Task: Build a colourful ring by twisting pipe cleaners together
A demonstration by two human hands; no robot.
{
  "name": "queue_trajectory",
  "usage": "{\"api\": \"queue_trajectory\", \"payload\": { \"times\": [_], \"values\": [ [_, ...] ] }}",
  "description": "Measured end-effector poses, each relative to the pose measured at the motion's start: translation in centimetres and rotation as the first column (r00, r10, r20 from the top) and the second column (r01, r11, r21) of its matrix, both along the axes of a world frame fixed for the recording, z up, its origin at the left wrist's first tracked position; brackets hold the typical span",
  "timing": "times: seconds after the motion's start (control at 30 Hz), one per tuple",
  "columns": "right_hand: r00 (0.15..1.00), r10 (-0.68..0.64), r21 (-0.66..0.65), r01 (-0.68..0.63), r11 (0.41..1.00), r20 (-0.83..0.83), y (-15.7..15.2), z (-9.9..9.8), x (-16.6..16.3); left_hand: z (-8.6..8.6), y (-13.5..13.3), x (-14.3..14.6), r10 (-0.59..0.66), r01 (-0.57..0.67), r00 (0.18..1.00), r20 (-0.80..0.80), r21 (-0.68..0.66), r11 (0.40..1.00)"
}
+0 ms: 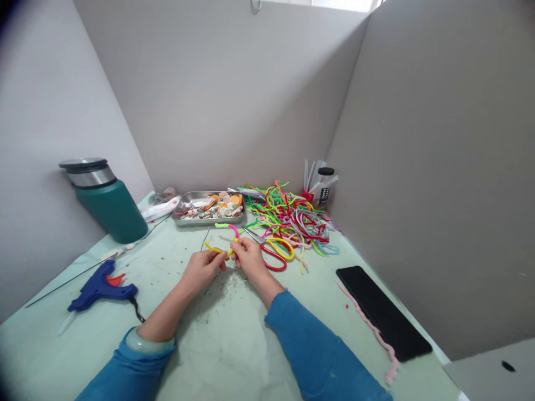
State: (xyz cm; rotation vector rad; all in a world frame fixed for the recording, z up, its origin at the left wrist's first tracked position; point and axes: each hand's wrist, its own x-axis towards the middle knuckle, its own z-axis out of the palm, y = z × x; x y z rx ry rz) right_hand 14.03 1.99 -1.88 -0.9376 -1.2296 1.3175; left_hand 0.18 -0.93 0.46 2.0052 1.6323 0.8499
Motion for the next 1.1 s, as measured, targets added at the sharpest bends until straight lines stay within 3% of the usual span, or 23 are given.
{"api": "queue_trajectory", "payload": {
  "times": [0.2, 0.4, 0.77, 0.9, 1.1],
  "values": [
    [0.999, 0.001, 0.026, -0.002, 1.000, 0.038, -0.1, -0.2, -0.1, -0.2, 0.2, 0.0, 0.034, -0.032, 0.999, 0.034, -0.046, 0.998],
    [1.000, 0.011, -0.018, -0.011, 1.000, -0.014, -0.3, -0.1, -0.2, -0.7, 0.3, -0.2, 0.175, -0.182, 0.983, 0.064, 0.138, 0.974],
    [0.972, -0.029, -0.143, -0.005, 0.990, -0.232, 0.2, -0.1, 0.1, -0.5, -0.1, 0.1, -0.067, 0.050, 0.997, 0.032, 0.375, 0.926],
    [0.969, -0.039, -0.162, -0.001, 0.987, -0.242, 0.3, -0.1, 0.1, -1.0, 0.1, 0.0, -0.072, 0.091, 0.995, -0.066, 0.369, 0.925],
    [0.987, -0.033, -0.060, 0.024, 0.998, -0.160, 0.2, -0.3, 0.0, -1.1, 0.3, 0.0, -0.087, 0.113, 0.991, -0.101, 0.302, 0.947]
  ]
}}
